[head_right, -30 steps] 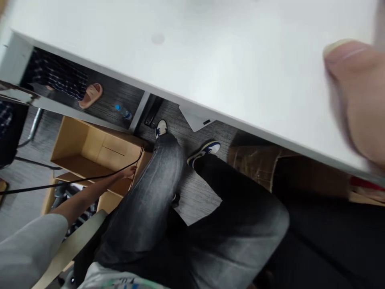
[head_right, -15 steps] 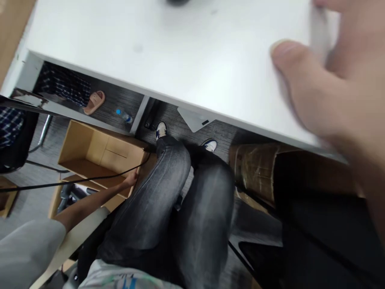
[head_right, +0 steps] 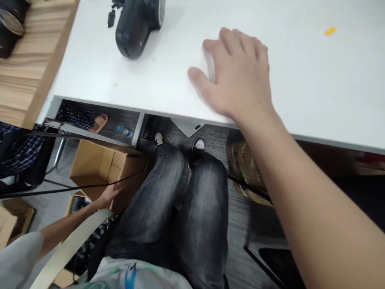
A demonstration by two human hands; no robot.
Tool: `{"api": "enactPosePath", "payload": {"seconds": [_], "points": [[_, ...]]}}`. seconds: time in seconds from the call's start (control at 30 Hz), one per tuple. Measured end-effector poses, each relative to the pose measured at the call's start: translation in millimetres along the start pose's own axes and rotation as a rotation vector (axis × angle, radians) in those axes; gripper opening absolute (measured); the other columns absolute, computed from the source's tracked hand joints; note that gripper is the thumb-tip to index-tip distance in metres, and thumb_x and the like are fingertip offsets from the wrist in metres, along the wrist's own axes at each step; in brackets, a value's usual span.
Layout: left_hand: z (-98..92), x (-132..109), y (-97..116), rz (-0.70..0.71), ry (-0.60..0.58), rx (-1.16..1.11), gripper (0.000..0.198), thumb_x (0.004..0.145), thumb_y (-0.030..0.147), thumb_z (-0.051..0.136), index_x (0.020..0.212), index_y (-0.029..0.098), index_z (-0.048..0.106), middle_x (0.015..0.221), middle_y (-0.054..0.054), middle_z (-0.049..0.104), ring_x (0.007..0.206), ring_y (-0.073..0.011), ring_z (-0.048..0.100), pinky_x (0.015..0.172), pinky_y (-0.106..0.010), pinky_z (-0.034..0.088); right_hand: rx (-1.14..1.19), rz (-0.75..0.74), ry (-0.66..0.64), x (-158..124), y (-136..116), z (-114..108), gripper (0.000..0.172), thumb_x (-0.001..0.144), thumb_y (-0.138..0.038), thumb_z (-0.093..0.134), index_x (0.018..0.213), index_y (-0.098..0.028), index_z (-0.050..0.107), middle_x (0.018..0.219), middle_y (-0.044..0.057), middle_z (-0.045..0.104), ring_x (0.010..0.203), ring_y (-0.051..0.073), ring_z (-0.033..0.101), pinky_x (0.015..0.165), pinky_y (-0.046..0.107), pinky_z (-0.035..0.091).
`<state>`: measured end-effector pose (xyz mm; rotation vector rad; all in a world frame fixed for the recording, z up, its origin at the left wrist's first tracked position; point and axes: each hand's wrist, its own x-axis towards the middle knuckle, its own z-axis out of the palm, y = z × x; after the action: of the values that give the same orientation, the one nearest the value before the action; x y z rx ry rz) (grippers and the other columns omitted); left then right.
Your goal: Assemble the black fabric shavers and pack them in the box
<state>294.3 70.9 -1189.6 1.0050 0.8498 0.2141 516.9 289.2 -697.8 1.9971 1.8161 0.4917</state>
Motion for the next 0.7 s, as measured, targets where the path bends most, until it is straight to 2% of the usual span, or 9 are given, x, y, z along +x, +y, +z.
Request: {"api": "enactPosePath", "payload": {"seconds": [0.17, 0.27, 0.4, 0.5, 0.6, 0.7], "points": [[-50.5, -47.3, 17.5, 0.073, 0.086, 0.089, 0.042, 0.083, 0.047, 0.075, 0.113, 0.018, 0.072, 0.112, -0.011, 0.080, 0.107, -0.0307, 0.075, 0.098, -0.038, 0.061, -0.005, -0.027, -0.014, 6.3, 0.6, 7.2, 0.098, 0.106, -0.080, 0.007, 0.168, -0.012, 0.041, 0.179, 0.014, 0.028, 0.168, 0.033, 0.023, 0.133, 0.059, 0.020], [-64.4, -67.4, 30.5, 0.055, 0.160, 0.195, 0.048, 0.080, 0.043, 0.077, 0.121, 0.019, 0.070, 0.117, -0.012, 0.080, 0.111, -0.0330, 0.074, 0.101, -0.041, 0.059, -0.060, -0.062, 0.005, 9.4, 4.4, 16.9, 0.092, 0.111, -0.073, 0.006, 0.168, -0.009, 0.040, 0.180, 0.019, 0.026, 0.167, 0.032, 0.024, 0.131, 0.060, 0.023], [-60.6, -77.8, 49.9, 0.004, 0.183, 0.325, 0.042, 0.089, 0.034, 0.070, 0.127, 0.016, 0.067, 0.110, -0.012, 0.080, 0.106, -0.0304, 0.076, 0.094, -0.037, 0.058, -0.028, -0.132, 0.068, 15.1, 13.4, 36.1, 0.080, 0.114, -0.068, 0.020, 0.170, -0.013, 0.039, 0.181, 0.020, 0.022, 0.166, 0.035, 0.024, 0.131, 0.062, 0.023], [-50.5, -76.0, 67.9, -0.041, 0.166, 0.424, 0.036, 0.095, 0.030, 0.064, 0.127, 0.013, 0.066, 0.106, -0.014, 0.080, 0.103, -0.0299, 0.075, 0.092, -0.036, 0.056, 0.027, -0.165, 0.083, 21.4, 18.8, 42.9, 0.075, 0.113, -0.067, 0.028, 0.169, -0.018, 0.039, 0.177, 0.019, 0.030, 0.164, 0.039, 0.028, 0.131, 0.068, 0.024], [-36.3, -63.0, 84.7, -0.064, 0.138, 0.493, 0.037, 0.096, 0.027, 0.064, 0.130, 0.013, 0.065, 0.113, -0.017, 0.078, 0.112, -0.0308, 0.074, 0.097, -0.037, 0.053, 0.047, -0.192, 0.124, 22.5, 23.9, 40.1, 0.070, 0.113, -0.065, 0.031, 0.163, -0.020, 0.048, 0.171, 0.019, 0.040, 0.161, 0.040, 0.035, 0.128, 0.069, 0.031], [-22.1, -42.2, 93.2, -0.089, 0.109, 0.513, 0.040, 0.096, 0.022, 0.066, 0.134, 0.011, 0.063, 0.121, -0.020, 0.076, 0.117, -0.0311, 0.072, 0.103, -0.040, 0.053, 0.086, -0.273, 0.234, 5.8, 20.3, 41.6, 0.058, 0.115, -0.058, 0.032, 0.150, -0.021, 0.060, 0.158, 0.019, 0.056, 0.151, 0.037, 0.049, 0.123, 0.063, 0.042]]}}
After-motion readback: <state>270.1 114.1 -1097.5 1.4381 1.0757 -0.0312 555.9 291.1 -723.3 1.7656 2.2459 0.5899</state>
